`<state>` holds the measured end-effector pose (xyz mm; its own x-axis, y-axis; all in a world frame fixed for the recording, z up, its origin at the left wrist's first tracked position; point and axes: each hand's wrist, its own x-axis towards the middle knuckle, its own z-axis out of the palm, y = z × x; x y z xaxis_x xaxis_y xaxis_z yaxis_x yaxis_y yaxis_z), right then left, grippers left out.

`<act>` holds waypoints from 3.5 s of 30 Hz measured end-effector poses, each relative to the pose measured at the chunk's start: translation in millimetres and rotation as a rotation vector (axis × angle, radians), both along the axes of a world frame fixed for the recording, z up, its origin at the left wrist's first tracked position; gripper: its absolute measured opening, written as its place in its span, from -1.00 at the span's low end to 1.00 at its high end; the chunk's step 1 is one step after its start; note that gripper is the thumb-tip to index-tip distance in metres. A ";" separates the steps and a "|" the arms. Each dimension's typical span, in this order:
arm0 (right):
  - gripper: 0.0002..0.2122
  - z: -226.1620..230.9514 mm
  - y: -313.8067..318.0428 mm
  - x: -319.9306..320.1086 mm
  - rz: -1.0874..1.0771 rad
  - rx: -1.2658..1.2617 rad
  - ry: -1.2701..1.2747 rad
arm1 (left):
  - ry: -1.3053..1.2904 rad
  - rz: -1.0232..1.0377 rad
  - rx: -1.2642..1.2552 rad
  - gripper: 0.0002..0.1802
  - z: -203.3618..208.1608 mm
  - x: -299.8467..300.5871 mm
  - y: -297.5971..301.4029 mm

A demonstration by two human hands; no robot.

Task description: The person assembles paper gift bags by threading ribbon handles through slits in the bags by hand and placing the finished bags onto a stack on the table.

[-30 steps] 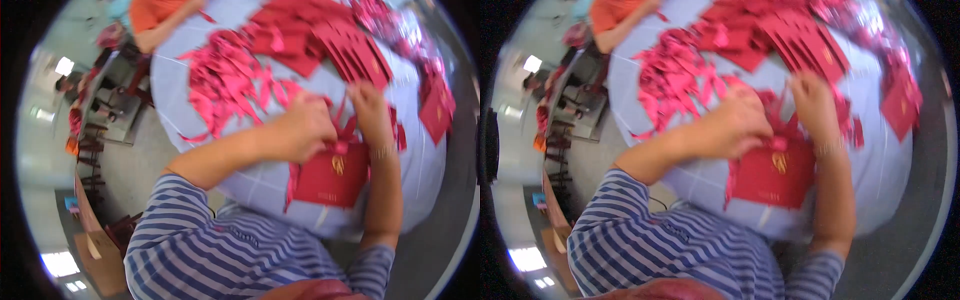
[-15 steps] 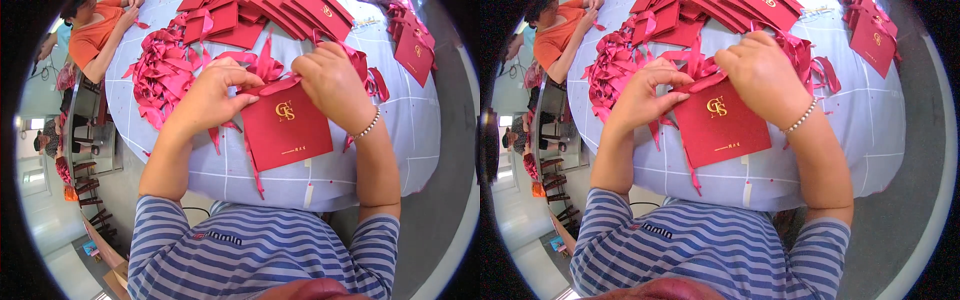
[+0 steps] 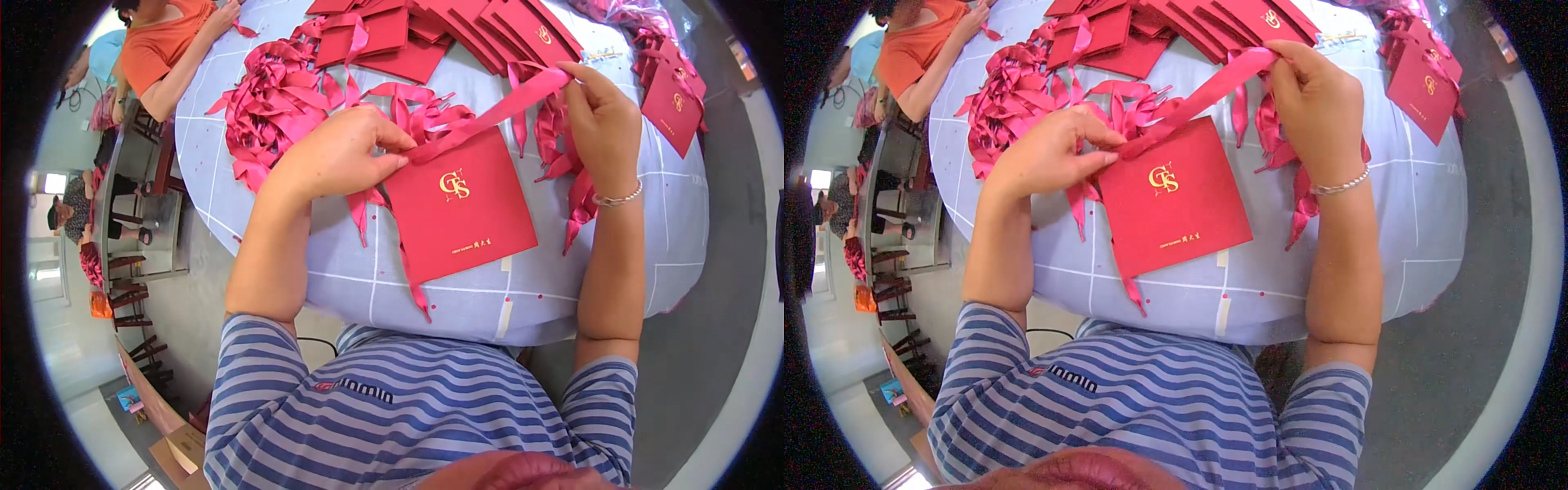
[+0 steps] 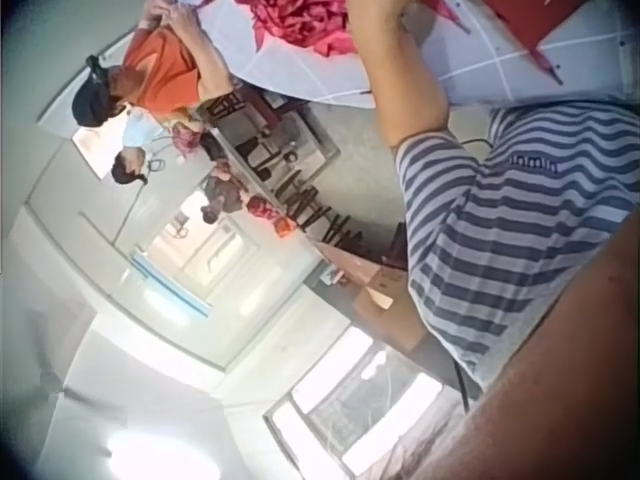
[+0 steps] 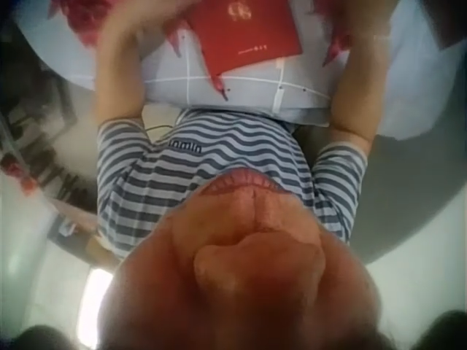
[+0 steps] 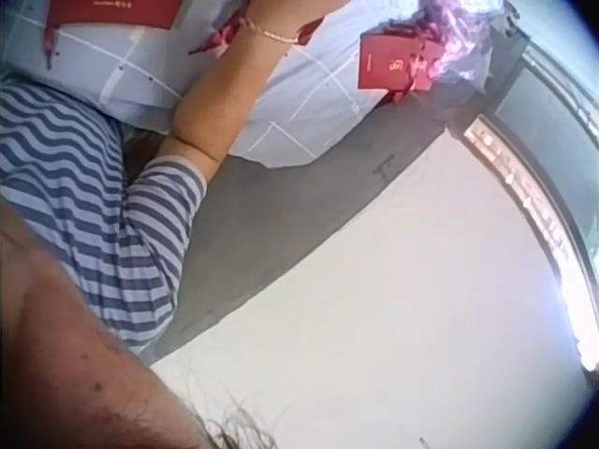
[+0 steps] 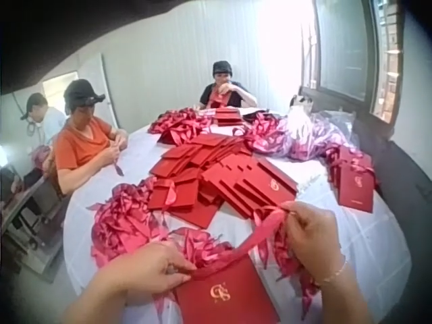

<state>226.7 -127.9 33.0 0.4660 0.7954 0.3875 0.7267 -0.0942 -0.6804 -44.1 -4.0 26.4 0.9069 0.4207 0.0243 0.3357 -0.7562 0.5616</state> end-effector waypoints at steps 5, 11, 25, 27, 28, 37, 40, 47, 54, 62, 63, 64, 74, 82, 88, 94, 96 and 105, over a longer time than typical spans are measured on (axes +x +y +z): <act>-0.81 0.7 0.7 5.1 0.512 0.288 0.706 | -0.227 0.185 0.231 -0.82 -5.6 18.4 -7.5; -0.79 9.0 -5.6 -10.3 0.776 -0.024 0.923 | -0.321 0.156 0.147 -0.81 -8.8 44.7 -13.9; -0.88 -19.8 3.6 -15.9 0.534 -0.400 0.625 | -0.063 0.199 -0.318 -0.62 -14.0 53.7 -15.5; -0.87 -16.5 2.7 -14.3 0.555 -0.449 0.433 | -0.059 0.125 -0.241 -0.54 -14.7 51.4 -16.3; -0.87 -15.7 2.4 -12.7 0.550 -0.453 0.433 | -0.056 0.055 -0.158 -0.45 -14.4 50.9 -17.1; -0.86 -28.6 2.3 -15.4 0.599 -0.371 0.316 | -0.049 0.117 -0.105 -0.60 -17.3 53.9 -26.6; -0.89 -25.1 1.2 -22.7 0.565 -0.336 0.289 | -0.033 0.133 -0.032 -0.68 -16.3 52.6 -29.3; -0.90 -19.2 0.7 -29.3 0.504 -0.290 0.054 | -0.135 0.167 0.099 -0.73 -13.0 52.1 -36.3; -0.90 -18.1 -2.3 -43.4 0.395 -0.261 0.039 | -0.238 0.121 0.383 -0.81 -10.9 52.3 -49.2; -0.87 -21.9 -2.6 -67.9 0.284 -0.122 -0.331 | -0.324 0.073 0.393 -0.90 -15.2 52.7 -51.0; -0.87 -21.4 -3.4 -65.7 0.283 -0.121 -0.331 | -0.312 0.080 0.407 -0.91 -14.0 53.0 -52.1; -0.87 -20.8 -3.0 -61.7 0.337 -0.082 -0.234 | -0.312 0.080 0.409 -0.91 -12.8 52.9 -52.2; -0.92 -11.0 -6.3 -42.7 0.497 -0.077 -0.121 | -0.366 0.062 0.351 -0.90 -5.9 45.0 -44.7; -0.87 3.5 -7.2 -17.0 0.610 0.008 0.168 | -0.419 -0.122 0.600 -0.78 8.5 43.6 -58.5; -0.86 22.7 -4.5 -7.8 0.753 -0.426 0.148 | -0.449 -0.250 0.702 -0.62 7.8 49.6 -65.9; -0.86 11.4 -0.1 -10.6 0.757 -0.534 0.323 | -0.430 -0.231 0.692 -0.75 5.3 51.5 -66.2; -0.84 -4.5 -0.5 -9.8 0.665 -0.373 0.413 | -0.436 -0.227 0.637 -0.75 3.7 51.7 -63.0; -0.75 -16.1 24.1 -14.8 0.495 -0.215 1.339 | -0.346 -0.139 0.099 -0.86 9.3 51.9 -59.5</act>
